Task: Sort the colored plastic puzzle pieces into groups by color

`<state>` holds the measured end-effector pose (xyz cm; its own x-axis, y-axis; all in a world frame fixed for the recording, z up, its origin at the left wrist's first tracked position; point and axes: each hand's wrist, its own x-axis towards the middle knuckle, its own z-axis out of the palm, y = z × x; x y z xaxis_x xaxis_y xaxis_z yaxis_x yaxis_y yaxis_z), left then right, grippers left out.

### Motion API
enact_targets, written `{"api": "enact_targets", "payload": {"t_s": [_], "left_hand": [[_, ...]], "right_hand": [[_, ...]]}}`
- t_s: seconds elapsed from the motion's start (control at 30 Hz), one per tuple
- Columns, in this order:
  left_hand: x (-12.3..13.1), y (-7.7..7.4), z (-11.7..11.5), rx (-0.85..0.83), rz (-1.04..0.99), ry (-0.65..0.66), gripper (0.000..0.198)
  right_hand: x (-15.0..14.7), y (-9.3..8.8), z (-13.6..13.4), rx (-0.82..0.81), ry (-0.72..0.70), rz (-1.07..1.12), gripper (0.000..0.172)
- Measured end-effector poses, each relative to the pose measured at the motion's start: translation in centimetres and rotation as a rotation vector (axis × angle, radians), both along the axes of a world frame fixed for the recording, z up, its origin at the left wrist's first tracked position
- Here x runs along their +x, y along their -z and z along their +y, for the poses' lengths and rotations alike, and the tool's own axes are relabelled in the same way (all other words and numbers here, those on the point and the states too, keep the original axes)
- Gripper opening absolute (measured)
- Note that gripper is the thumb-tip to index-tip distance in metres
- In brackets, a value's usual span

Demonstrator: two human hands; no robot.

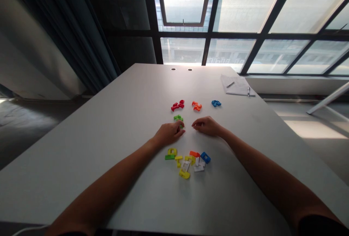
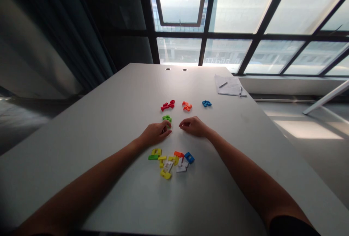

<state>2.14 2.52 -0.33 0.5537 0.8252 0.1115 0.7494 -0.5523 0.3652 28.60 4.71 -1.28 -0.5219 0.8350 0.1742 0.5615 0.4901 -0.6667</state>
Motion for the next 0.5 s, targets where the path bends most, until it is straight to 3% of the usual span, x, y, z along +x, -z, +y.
{"api": "enact_targets", "payload": {"t_s": [0.13, 0.23, 0.37, 0.5], "left_hand": [[0.0, -0.1, -0.1, 0.007, -0.005, 0.003, 0.023], [0.0, 0.0, -0.1, 0.015, -0.006, -0.002, 0.022], [0.0, 0.2, 0.0, 0.019, 0.002, 0.001, 0.022], [0.0, 0.1, 0.0, 0.028, -0.007, 0.007, 0.021]], "right_hand": [[-0.7, -2.8, -1.1, -0.337, -0.376, -0.096, 0.03], [-1.5, -4.2, -2.1, -0.374, -0.515, -0.207, 0.042], [-2.3, -4.4, -2.6, -0.304, -0.501, -0.276, 0.038], [-2.1, -3.9, -2.0, -0.252, -0.329, -0.232, 0.026]]}}
